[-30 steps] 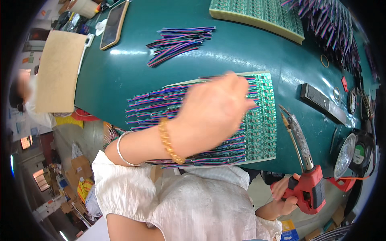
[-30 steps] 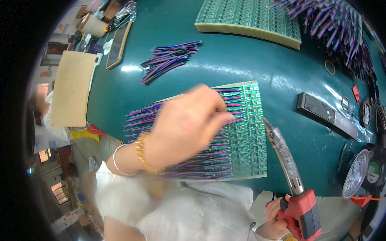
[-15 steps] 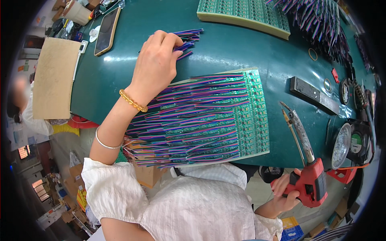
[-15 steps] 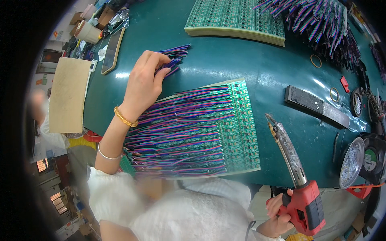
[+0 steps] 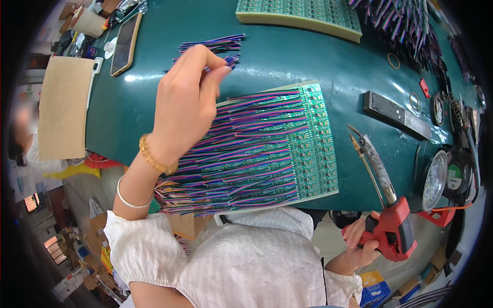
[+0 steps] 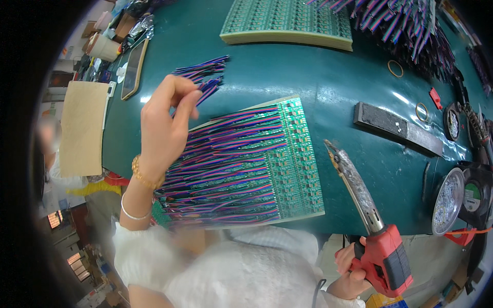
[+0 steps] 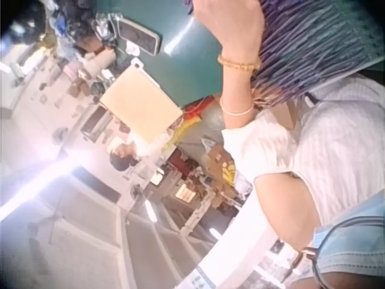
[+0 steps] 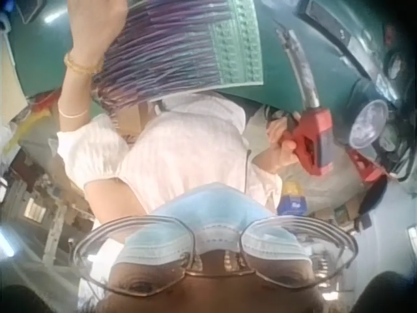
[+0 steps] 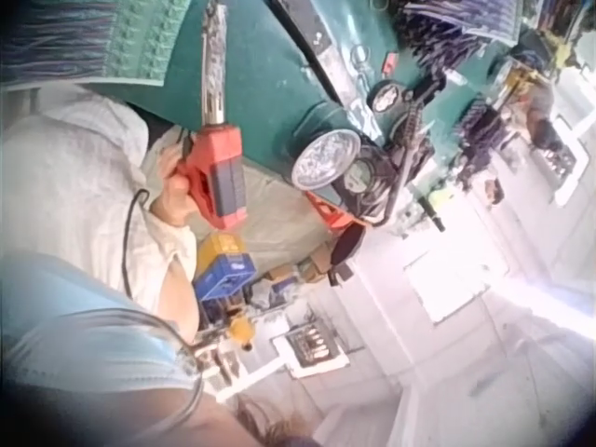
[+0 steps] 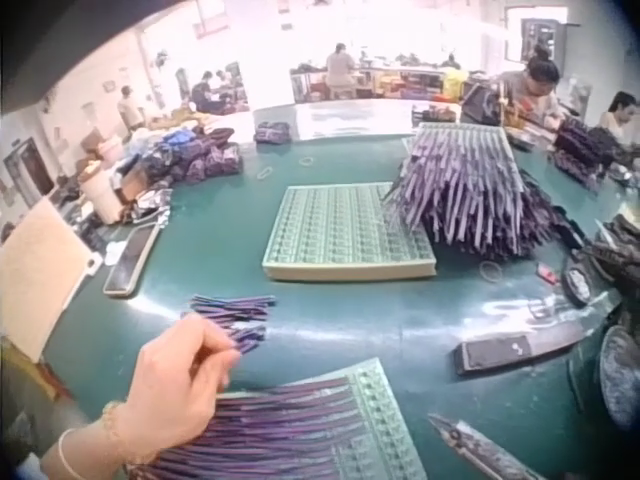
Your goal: The person solders multiple colored wires to a large printed circuit board using a soldering iron.
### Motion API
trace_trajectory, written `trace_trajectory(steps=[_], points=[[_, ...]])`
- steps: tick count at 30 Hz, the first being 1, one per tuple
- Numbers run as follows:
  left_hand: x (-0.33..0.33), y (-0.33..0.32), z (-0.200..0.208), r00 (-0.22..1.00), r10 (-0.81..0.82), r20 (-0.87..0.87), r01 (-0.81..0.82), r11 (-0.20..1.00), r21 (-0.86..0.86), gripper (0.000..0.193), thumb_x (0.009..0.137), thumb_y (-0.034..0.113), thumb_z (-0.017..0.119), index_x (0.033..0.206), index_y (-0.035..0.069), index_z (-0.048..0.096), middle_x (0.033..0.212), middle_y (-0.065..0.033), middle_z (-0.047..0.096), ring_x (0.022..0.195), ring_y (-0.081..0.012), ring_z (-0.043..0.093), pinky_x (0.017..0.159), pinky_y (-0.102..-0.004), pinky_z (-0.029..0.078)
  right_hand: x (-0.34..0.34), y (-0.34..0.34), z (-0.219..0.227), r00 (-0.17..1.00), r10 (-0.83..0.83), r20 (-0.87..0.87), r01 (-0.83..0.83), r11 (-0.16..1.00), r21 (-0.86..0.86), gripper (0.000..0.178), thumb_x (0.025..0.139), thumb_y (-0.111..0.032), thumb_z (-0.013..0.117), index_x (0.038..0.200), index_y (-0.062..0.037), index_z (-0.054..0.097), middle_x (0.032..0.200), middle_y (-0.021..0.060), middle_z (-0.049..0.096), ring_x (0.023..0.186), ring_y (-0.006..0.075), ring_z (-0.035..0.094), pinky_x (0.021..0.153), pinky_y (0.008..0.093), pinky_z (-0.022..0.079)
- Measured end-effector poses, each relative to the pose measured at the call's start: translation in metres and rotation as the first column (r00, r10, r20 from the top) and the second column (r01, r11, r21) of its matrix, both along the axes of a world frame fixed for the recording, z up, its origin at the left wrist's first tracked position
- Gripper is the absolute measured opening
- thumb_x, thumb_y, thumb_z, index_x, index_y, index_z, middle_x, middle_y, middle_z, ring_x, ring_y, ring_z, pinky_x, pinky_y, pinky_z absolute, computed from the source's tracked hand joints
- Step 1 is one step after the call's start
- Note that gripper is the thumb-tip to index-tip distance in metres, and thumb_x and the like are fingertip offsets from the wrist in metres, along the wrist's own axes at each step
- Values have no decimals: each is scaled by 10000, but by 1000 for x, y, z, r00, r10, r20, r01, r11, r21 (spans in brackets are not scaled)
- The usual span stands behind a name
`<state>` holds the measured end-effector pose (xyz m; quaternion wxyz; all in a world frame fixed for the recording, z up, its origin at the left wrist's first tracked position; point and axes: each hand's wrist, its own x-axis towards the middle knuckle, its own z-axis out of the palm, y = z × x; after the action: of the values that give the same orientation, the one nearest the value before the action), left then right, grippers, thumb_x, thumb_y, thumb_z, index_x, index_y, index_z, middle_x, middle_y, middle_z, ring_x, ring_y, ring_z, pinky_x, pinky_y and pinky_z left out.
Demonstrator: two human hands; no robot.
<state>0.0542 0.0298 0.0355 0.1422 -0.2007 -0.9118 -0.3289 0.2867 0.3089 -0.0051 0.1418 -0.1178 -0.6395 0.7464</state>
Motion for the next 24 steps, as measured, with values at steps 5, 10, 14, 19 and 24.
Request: trace_trajectory(steps=[5, 10, 14, 19, 24], points=[[34, 34, 10, 940, -176, 292, 114, 969, 220, 48, 879, 9, 616, 870, -16, 575, 747, -103, 553, 607, -195, 542, 561, -302, 443, -1, -2, -1, 998, 44, -33, -45, 998, -32, 745, 897, -512, 600, 1272, 104, 416, 491, 24, 476, 377, 116, 415, 395, 247, 362], [41, 47, 5, 843, -312, 439, 225, 944, 240, 45, 881, -7, 621, 913, -31, 601, 838, -61, 584, 715, -90, 538, 636, -229, 444, 4, -4, 5, 989, 0, 146, 8, 999, -53, 904, 751, -665, 637, 1274, 52, 463, 509, 9, 469, 432, 152, 438, 463, 316, 368], [41, 58, 0, 847, -260, 463, 210, 965, 158, 55, 846, -16, 654, 855, -33, 602, 773, -79, 604, 654, -104, 551, 579, -244, 450, 6, -1, 3, 993, 13, 115, -7, 999, -53, 880, 773, -641, 643, 1301, 38, 457, 510, 1, 468, 435, 144, 440, 470, 312, 385], [39, 67, -9, 856, -244, 455, 192, 968, 159, 105, 807, -10, 681, 770, -30, 584, 655, -78, 585, 555, -106, 530, 531, -247, 439, 1, 0, -3, 998, 12, 54, -10, 999, -47, 809, 829, -580, 635, 1287, 57, 438, 503, 16, 487, 423, 137, 452, 443, 288, 395], [39, 71, -12, 893, -185, 411, 176, 983, 60, 128, 782, -9, 689, 748, -29, 567, 646, -69, 580, 537, -105, 521, 520, -244, 437, -3, 7, -7, 996, 82, -21, -82, 996, -37, 757, 877, -534, 619, 1265, 83, 414, 495, 35, 507, 407, 137, 466, 419, 268, 402]])
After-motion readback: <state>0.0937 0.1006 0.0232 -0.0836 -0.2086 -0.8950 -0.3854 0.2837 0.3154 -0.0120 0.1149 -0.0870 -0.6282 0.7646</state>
